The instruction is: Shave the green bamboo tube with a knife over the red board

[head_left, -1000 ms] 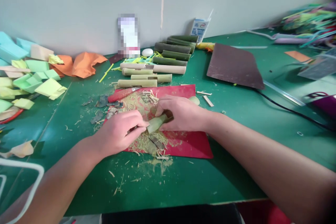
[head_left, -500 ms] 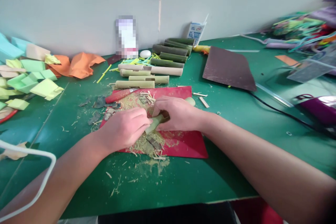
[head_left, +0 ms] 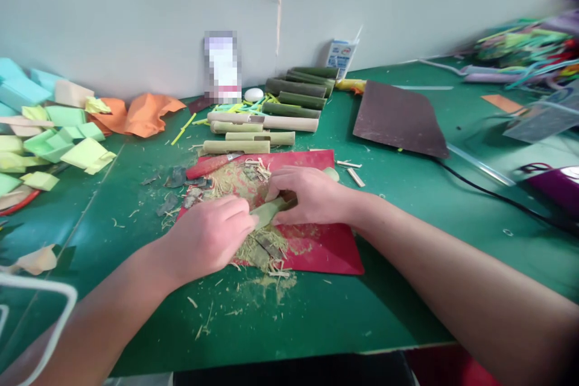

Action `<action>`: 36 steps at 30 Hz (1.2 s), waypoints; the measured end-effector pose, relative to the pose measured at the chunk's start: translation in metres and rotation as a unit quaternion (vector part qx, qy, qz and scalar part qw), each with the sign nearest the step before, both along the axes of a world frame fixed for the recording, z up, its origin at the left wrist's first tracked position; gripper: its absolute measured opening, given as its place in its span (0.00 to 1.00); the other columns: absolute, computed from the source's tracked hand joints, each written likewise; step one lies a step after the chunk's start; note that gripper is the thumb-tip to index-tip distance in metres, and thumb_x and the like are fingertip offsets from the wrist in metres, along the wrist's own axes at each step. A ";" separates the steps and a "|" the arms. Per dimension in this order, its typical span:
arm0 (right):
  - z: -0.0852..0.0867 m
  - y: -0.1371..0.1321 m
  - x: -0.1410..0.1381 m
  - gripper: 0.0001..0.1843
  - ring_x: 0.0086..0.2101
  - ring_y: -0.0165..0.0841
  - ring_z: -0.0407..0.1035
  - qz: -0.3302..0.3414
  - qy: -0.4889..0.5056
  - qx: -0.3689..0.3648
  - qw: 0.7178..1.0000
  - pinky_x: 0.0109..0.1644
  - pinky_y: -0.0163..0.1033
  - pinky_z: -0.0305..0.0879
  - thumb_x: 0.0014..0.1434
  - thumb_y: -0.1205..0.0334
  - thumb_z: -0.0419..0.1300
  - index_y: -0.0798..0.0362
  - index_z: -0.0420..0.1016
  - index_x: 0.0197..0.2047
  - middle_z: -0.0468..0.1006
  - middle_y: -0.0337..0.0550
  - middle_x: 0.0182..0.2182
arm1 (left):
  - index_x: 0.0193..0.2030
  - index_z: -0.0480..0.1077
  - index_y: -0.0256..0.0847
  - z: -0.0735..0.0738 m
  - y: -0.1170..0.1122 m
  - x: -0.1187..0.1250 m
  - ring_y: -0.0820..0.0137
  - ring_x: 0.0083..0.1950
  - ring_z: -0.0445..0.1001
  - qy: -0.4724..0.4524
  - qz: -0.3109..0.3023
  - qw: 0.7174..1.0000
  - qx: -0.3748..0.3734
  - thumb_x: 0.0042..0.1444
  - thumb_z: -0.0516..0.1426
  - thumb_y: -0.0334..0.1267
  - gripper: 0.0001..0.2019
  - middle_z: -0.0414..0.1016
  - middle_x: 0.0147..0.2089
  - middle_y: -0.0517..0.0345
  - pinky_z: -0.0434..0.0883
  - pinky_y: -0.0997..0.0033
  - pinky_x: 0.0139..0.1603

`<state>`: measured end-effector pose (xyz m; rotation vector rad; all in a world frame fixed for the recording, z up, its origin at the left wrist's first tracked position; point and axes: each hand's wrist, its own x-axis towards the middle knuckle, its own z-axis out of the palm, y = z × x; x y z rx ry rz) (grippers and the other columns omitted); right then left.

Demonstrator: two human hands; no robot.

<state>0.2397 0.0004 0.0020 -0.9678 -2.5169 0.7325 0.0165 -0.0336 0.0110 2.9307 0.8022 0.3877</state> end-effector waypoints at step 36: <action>-0.005 -0.008 -0.005 0.13 0.38 0.37 0.65 0.015 -0.033 0.116 0.993 0.40 0.42 0.60 0.57 0.62 0.55 0.55 0.73 0.45 0.73 0.48 0.36 | 0.34 0.69 0.31 -0.005 0.017 -0.001 0.85 0.23 0.63 -0.583 0.282 0.423 -0.634 0.54 0.57 0.29 0.03 0.68 0.31 0.58 0.63 0.89 0.20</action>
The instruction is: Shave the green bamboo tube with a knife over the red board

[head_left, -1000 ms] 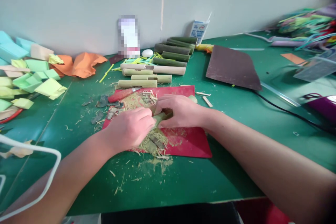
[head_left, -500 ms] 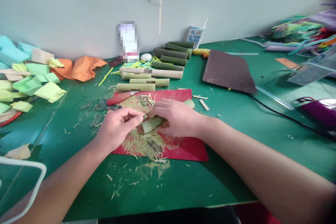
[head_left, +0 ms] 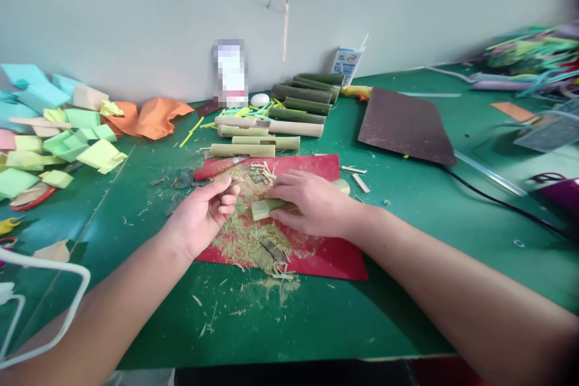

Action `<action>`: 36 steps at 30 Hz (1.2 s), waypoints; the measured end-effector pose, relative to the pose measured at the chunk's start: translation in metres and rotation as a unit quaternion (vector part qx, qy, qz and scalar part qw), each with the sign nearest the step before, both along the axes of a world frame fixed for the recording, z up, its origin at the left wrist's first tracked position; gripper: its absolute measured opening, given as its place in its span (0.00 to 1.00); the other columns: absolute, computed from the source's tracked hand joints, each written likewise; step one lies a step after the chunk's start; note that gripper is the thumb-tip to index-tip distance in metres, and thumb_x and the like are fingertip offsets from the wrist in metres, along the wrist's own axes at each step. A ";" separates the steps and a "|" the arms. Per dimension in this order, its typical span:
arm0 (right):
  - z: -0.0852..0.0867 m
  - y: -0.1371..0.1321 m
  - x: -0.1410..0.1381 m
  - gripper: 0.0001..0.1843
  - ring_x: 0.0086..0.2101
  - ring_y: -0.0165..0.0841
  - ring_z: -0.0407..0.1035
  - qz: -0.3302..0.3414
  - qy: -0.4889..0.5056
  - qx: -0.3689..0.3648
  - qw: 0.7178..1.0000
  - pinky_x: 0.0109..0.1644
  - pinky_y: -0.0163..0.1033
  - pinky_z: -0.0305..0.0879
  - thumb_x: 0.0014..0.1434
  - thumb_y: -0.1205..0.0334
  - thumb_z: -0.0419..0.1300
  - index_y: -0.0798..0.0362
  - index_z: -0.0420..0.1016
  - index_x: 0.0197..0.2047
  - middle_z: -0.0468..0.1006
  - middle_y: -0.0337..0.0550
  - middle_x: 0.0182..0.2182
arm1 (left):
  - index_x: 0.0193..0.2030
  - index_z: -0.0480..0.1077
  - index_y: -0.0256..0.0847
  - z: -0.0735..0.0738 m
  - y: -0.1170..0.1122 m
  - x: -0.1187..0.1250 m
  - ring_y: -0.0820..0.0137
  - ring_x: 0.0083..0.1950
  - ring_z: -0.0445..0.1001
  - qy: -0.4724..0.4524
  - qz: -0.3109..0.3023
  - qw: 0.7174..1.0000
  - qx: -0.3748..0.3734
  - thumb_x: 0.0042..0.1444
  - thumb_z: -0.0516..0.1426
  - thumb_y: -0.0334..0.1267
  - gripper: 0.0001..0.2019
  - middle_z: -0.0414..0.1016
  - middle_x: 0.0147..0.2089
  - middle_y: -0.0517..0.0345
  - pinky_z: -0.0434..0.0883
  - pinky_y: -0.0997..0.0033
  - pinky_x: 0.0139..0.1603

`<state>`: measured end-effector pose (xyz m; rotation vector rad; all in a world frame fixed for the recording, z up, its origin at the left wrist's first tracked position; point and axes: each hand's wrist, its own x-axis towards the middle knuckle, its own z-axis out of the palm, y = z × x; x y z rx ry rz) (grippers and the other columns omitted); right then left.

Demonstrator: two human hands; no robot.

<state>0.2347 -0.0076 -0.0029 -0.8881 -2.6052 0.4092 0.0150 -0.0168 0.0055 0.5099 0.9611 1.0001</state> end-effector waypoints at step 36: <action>-0.003 0.001 0.000 0.11 0.36 0.35 0.64 -0.022 0.038 -0.018 0.999 0.39 0.41 0.59 0.53 0.62 0.59 0.53 0.72 0.41 0.71 0.45 0.34 | 0.30 0.71 0.37 -0.006 -0.009 0.003 0.73 0.29 0.69 0.461 -0.132 0.822 0.308 0.51 0.59 0.38 0.06 0.73 0.29 0.58 0.67 0.74 0.32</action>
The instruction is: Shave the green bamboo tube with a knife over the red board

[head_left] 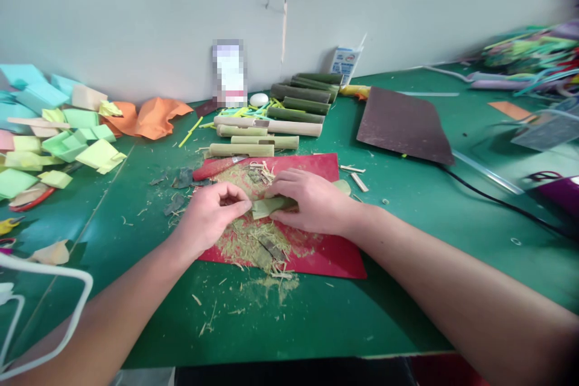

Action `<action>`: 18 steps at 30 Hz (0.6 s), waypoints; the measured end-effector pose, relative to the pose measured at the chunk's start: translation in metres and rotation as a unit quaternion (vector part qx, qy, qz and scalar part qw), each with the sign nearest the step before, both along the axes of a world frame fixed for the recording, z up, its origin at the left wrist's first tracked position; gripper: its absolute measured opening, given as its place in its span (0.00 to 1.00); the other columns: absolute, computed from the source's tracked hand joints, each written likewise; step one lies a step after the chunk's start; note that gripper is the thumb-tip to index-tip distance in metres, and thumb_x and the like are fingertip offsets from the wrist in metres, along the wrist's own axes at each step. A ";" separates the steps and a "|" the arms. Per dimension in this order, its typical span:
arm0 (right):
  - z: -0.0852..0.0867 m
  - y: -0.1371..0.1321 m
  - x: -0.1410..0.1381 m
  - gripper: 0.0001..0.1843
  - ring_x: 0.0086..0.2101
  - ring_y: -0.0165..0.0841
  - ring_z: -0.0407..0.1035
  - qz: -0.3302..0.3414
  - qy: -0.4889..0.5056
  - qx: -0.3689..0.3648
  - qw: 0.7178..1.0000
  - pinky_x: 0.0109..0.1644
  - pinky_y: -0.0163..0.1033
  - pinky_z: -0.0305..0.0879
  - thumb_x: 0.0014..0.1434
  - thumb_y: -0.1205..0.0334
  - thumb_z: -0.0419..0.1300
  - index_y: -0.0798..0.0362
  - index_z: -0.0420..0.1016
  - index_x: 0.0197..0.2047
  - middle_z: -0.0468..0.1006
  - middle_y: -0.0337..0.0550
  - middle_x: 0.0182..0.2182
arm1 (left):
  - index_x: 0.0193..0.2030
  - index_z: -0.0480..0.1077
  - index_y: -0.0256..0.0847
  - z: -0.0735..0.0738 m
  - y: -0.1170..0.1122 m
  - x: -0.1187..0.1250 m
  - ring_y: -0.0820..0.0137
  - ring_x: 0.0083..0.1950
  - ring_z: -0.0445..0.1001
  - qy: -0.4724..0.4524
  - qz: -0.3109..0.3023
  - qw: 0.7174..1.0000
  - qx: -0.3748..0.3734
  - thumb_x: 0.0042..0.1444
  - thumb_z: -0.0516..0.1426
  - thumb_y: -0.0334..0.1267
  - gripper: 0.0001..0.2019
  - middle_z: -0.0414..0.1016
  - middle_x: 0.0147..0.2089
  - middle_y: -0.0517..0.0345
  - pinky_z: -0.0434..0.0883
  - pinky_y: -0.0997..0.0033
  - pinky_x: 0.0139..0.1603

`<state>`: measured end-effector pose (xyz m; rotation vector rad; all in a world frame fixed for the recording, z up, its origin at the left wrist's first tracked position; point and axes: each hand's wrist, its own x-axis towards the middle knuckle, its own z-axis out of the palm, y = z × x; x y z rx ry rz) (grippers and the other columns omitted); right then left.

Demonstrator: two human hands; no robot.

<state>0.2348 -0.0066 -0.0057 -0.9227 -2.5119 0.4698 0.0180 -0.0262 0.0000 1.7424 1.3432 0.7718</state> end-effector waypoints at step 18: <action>0.000 0.002 0.000 0.11 0.36 0.34 0.64 0.003 0.011 -0.019 1.000 0.41 0.40 0.59 0.51 0.64 0.61 0.52 0.72 0.40 0.70 0.43 0.34 | 0.38 0.72 0.38 -0.007 -0.007 0.001 0.73 0.29 0.73 0.026 -0.004 0.997 0.074 0.52 0.60 0.40 0.09 0.75 0.30 0.57 0.71 0.75 0.30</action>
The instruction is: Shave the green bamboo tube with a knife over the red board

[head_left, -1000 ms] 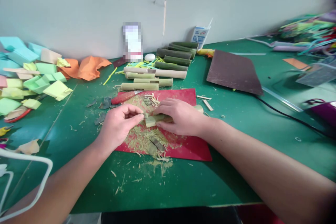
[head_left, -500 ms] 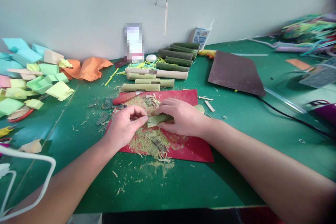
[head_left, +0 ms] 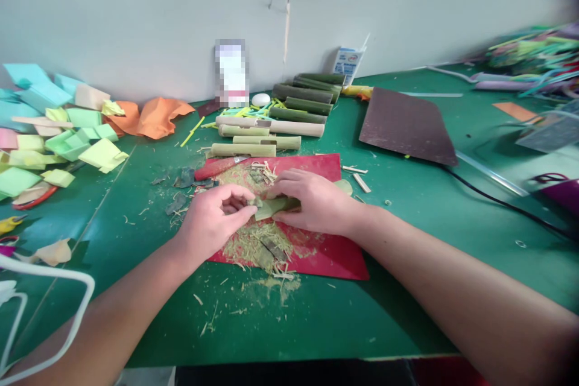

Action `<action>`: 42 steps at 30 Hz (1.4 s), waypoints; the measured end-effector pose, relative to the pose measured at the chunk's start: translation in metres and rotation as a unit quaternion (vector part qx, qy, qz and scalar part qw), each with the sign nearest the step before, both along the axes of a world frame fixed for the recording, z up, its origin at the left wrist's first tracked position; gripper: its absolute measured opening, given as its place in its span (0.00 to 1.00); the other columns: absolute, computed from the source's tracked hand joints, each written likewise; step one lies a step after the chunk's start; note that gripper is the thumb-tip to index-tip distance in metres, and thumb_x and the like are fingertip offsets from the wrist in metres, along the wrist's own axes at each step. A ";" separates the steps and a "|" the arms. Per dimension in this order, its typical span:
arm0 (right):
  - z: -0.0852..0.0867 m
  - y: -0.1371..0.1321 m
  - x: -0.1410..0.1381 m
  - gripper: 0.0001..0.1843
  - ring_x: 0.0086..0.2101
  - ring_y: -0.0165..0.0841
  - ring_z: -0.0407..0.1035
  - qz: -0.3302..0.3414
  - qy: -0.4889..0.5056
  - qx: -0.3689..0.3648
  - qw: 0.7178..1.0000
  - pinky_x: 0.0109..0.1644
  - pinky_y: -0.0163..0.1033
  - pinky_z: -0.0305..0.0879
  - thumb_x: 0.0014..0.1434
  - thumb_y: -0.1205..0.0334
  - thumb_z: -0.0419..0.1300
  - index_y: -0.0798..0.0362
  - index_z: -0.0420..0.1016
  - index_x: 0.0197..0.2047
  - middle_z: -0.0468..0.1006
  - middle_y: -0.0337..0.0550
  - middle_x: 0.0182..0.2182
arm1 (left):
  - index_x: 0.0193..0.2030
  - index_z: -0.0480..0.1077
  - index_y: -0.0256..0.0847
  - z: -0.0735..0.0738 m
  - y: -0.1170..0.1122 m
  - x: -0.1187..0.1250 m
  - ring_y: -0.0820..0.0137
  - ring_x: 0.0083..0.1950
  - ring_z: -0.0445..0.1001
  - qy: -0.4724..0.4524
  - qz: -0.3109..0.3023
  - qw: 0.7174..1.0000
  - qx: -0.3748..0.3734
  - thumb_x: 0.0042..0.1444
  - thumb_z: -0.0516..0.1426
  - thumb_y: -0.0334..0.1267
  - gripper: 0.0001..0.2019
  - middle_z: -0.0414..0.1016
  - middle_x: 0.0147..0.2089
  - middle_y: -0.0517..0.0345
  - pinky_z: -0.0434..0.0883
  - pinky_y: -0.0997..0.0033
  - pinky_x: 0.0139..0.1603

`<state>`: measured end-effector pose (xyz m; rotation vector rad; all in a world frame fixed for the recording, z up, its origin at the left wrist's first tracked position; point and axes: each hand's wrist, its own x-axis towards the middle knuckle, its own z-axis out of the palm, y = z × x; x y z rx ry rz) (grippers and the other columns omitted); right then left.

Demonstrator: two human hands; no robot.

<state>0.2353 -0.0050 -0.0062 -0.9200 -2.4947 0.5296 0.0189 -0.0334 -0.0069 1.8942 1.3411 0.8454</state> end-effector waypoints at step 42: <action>-0.001 -0.001 -0.002 0.09 0.35 0.32 0.64 -0.024 0.012 -0.059 0.998 0.35 0.36 0.57 0.47 0.63 0.64 0.52 0.71 0.34 0.71 0.40 0.33 | 0.30 0.70 0.37 0.011 0.020 -0.011 0.74 0.35 0.70 0.145 -0.214 0.964 0.069 0.58 0.54 0.33 0.07 0.72 0.33 0.59 0.65 0.73 0.38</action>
